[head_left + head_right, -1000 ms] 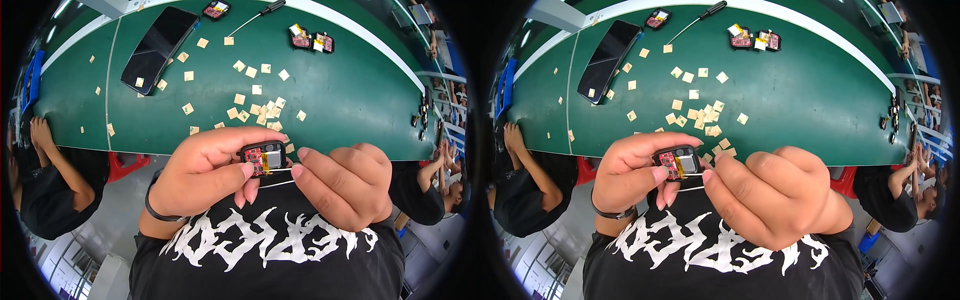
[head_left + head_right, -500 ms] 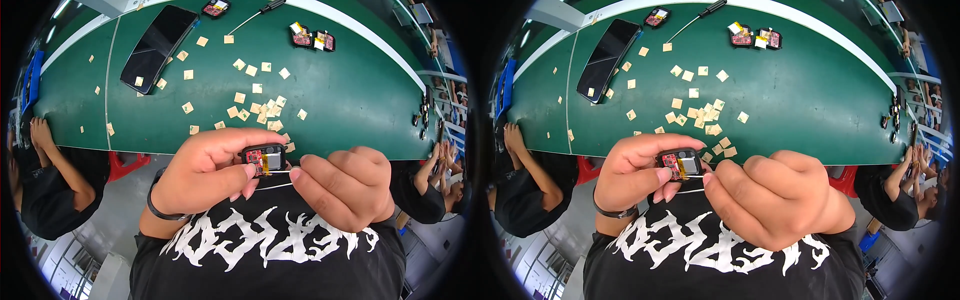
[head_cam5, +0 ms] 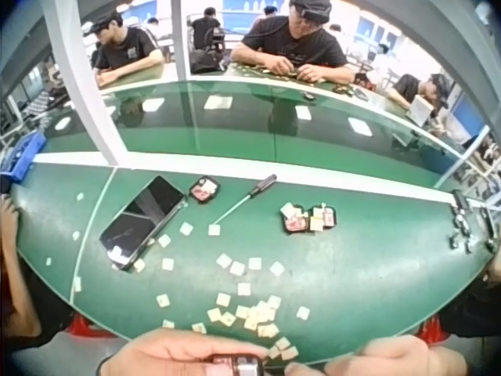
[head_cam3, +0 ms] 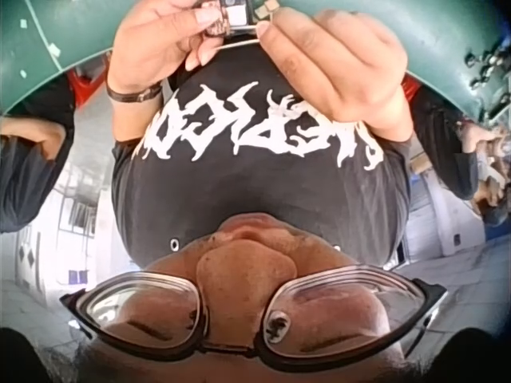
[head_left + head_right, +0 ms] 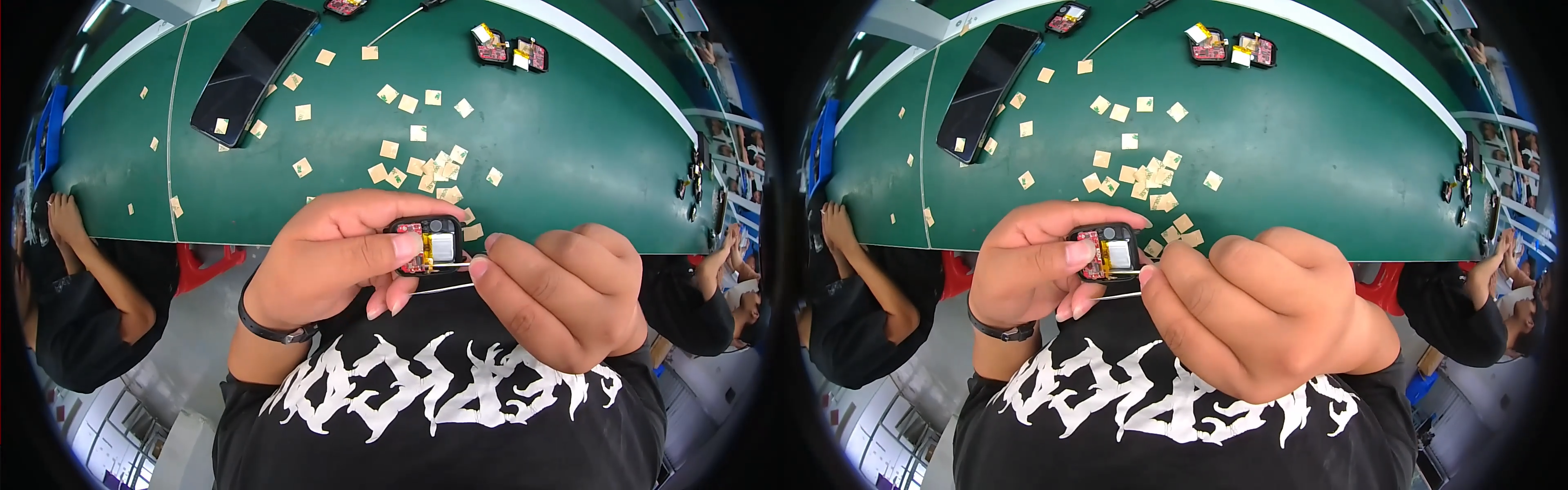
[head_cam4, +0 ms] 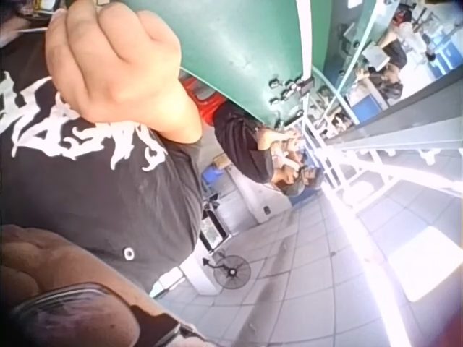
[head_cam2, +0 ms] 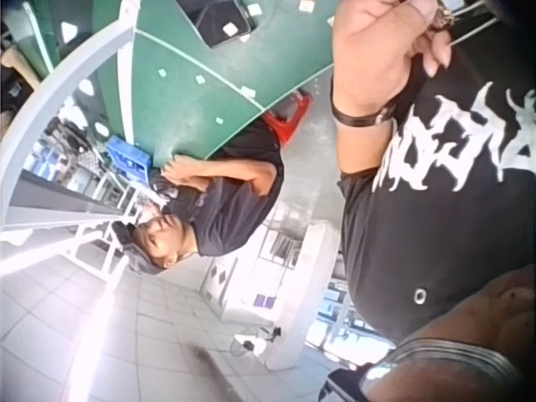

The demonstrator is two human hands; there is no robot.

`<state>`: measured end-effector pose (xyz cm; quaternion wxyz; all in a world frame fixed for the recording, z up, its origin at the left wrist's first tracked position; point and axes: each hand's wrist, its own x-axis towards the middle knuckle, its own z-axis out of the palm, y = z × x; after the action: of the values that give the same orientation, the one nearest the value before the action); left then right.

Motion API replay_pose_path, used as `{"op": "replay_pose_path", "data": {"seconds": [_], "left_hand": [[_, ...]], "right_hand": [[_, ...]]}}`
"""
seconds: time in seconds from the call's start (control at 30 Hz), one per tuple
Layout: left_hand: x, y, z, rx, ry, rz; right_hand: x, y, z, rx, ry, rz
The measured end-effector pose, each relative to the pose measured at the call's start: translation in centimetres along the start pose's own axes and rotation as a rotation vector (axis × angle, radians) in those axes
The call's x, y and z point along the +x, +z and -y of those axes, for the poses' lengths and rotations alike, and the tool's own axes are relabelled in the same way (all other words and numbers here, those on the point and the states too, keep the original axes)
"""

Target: Assembling small electronic modules into casings on an industrial assembly line and logging progress.

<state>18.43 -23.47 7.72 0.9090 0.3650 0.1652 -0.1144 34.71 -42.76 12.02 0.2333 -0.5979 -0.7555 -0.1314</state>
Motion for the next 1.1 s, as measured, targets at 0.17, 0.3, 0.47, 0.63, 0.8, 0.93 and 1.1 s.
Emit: {"op": "replay_pose_path", "data": {"seconds": [0.17, 0.3, 0.47, 0.63, 0.8, 0.93, 1.1], "left_hand": [[0.0, -0.1, 0.1, -0.064, -0.024, 0.016], [0.0, -0.1, 0.1, -0.070, -0.039, 0.018], [0.0, -0.5, 0.1, 0.055, -0.041, 0.028], [0.0, -0.4, 0.8, 0.070, 0.009, -0.005], [-0.2, -0.2, 0.2, 0.114, 0.040, -0.056], [-0.3, 0.0, -0.2, 0.144, 0.019, -0.058], [-0.4, -0.2, 0.1, 0.117, 0.035, -0.069]], "right_hand": [[-0.1, 0.1, 0.2, -0.004, 0.002, -0.011], [-0.3, 0.2, 0.2, 0.013, -0.010, -0.004], [-0.5, 0.1, 0.2, 0.035, -0.029, 0.051], [-0.7, 0.6, 0.0, 0.051, -0.041, 0.066], [-0.5, 1.0, 0.1, -0.012, -0.013, 0.030], [-0.4, 1.1, 0.3, -0.044, -0.015, 0.005], [-0.3, 1.1, 0.2, -0.014, -0.011, 0.009]]}}
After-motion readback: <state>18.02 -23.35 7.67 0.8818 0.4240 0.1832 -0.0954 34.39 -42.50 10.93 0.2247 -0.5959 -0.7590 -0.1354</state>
